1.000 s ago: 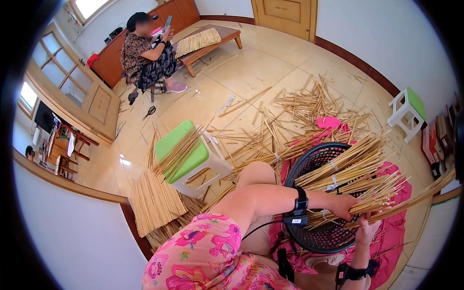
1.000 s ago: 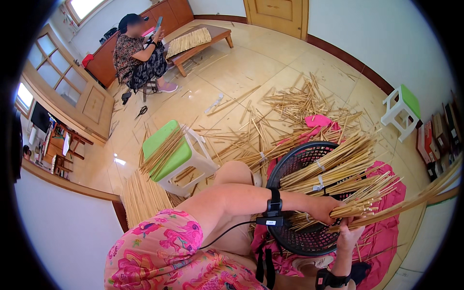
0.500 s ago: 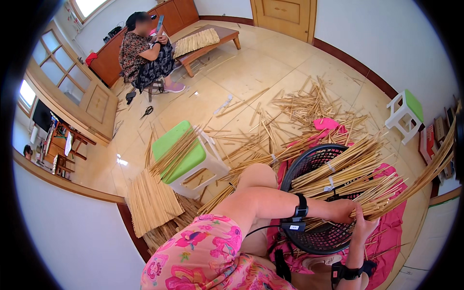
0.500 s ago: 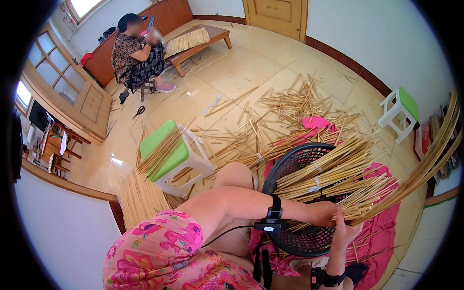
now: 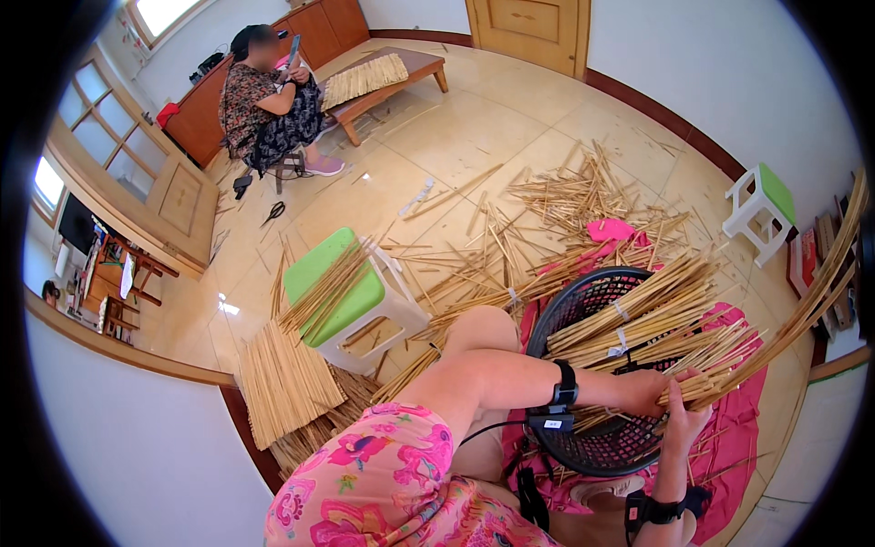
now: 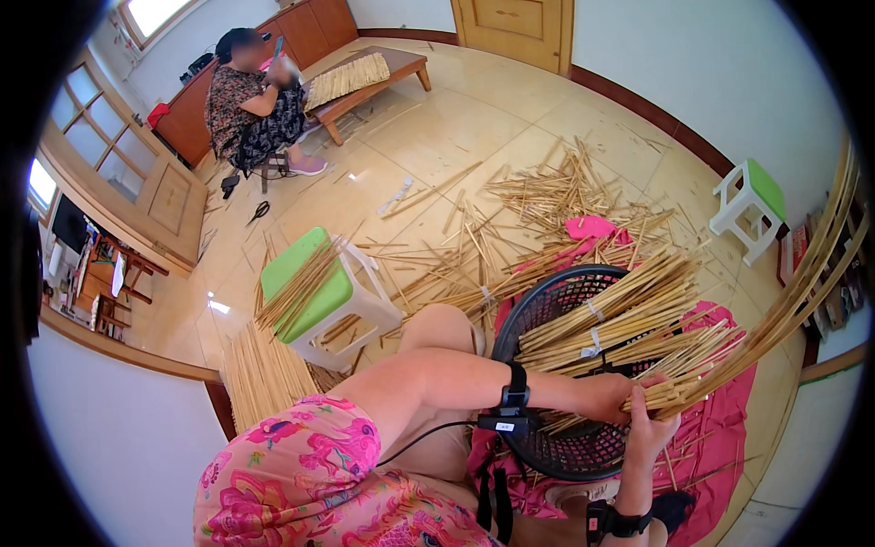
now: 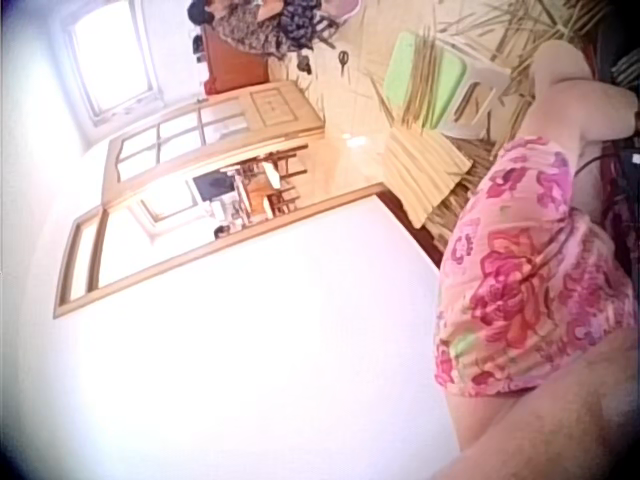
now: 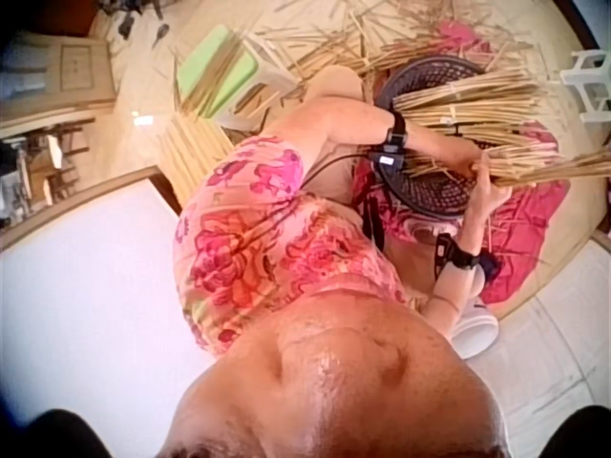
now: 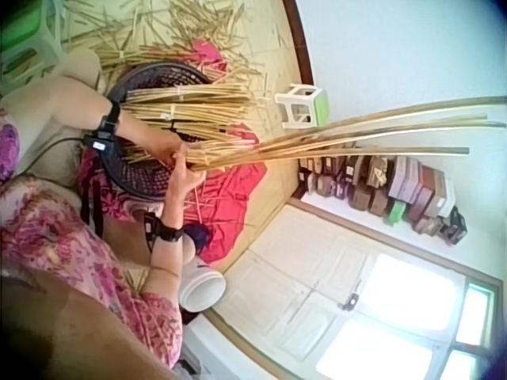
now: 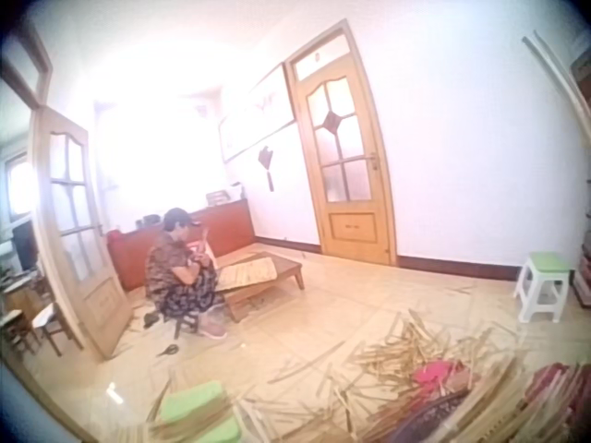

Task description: The person sorts bamboo sticks by hand, gathering them into bundles and placing them into a black plastic basket.

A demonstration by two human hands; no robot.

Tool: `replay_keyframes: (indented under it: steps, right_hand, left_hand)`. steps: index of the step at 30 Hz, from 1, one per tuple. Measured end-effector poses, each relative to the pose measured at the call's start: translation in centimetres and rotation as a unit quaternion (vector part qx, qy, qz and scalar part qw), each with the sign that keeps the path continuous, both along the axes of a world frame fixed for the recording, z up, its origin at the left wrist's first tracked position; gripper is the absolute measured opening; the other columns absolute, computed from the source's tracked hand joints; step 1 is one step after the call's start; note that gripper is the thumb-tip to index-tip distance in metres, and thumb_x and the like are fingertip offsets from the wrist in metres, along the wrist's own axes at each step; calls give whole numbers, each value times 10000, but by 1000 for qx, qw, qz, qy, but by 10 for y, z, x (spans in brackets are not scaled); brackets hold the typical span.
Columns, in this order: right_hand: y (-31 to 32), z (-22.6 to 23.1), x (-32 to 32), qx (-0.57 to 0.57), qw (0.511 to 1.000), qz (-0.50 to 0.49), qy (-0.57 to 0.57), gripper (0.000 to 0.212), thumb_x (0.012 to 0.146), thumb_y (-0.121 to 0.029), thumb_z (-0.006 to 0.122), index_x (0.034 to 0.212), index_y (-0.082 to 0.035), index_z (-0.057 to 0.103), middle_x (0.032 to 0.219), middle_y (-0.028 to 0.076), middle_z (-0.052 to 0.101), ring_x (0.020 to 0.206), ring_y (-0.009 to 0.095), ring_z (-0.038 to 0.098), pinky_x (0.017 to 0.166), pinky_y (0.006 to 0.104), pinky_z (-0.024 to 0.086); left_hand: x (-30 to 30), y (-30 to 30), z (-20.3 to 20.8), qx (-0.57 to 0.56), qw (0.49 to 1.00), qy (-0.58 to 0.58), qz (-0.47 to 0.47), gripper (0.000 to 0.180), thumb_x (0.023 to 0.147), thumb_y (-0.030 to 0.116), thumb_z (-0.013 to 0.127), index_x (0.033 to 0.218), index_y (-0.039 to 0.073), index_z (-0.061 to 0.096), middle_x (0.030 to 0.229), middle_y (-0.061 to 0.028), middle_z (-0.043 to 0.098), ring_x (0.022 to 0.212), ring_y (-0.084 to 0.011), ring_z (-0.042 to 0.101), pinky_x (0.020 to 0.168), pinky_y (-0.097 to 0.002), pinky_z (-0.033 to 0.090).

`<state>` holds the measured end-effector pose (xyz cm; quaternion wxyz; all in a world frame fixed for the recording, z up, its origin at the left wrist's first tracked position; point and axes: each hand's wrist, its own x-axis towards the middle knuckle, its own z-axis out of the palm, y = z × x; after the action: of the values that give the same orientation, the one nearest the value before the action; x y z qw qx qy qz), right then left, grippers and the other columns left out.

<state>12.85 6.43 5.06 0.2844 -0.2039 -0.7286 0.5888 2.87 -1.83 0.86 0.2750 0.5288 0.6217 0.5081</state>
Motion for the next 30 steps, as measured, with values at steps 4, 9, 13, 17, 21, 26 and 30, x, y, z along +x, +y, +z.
replay_keyframes:
  steps: [4, 9, 13, 17, 21, 26, 30]
  right_hand:
    - [7, -2, 1, 36, 999, 2, -20, 228, 797, 6, 645, 999, 14, 538, 864, 44, 578, 777, 117, 558, 714, 245, 457]
    - [12, -3, 3, 28, 999, -16, -17, 151, 809, -8, 637, 941, 13, 565, 851, 38, 582, 767, 113, 557, 713, 250, 458]
    - [15, -2, 4, 84, 996, -19, -30, 197, 818, -42, 651, 984, 38, 585, 924, 70, 609, 851, 139, 567, 775, 285, 460]
    - [22, -9, 7, 81, 995, -38, -35, 301, 792, -52, 679, 1057, 41, 569, 976, 84, 612, 894, 162, 575, 824, 296, 452]
    - [17, -2, 1, 96, 994, -45, -13, 267, 776, -65, 700, 1009, 6, 590, 910, 39, 623, 820, 134, 584, 762, 275, 466]
    - [21, -6, 0, 18, 999, -26, 7, 233, 769, -65, 710, 951, -2, 579, 825, 14, 604, 774, 81, 562, 720, 240, 455]
    - [18, -8, -1, 37, 999, -33, 3, 232, 770, -65, 709, 950, -8, 573, 814, 2, 595, 756, 75, 552, 707, 237, 455]
  left_hand:
    - [-2, 3, -2, -15, 999, 10, -31, 806, 679, 200, 705, 1378, 116, 313, 943, -209, 620, 877, -373, 601, 739, -400, 481]
    - [-22, 6, 1, 40, 989, -59, -132, 968, 631, 275, 778, 1409, 69, 239, 1197, -174, 527, 1135, -263, 493, 934, -347, 401]
    - [-61, 21, -11, 47, 967, -239, -78, 578, 771, 233, 708, 1229, 35, 416, 1111, -97, 505, 1033, -163, 478, 878, -296, 418]
    - [-109, 16, 8, 113, 849, -513, 58, 212, 843, 269, 552, 856, 59, 578, 817, -80, 614, 704, -178, 568, 641, -286, 474]
    - [-143, -2, 21, 148, 704, -667, 195, 202, 864, 201, 488, 831, 22, 576, 817, -134, 641, 773, -231, 613, 684, -335, 503]
    - [-139, 3, 40, 140, 688, -682, 205, 228, 903, 185, 424, 873, -15, 531, 856, -140, 615, 834, -269, 590, 736, -371, 494]
    - [-135, 11, 35, 141, 687, -691, 176, 236, 904, 198, 421, 867, -15, 517, 858, -143, 599, 831, -279, 579, 742, -384, 482]
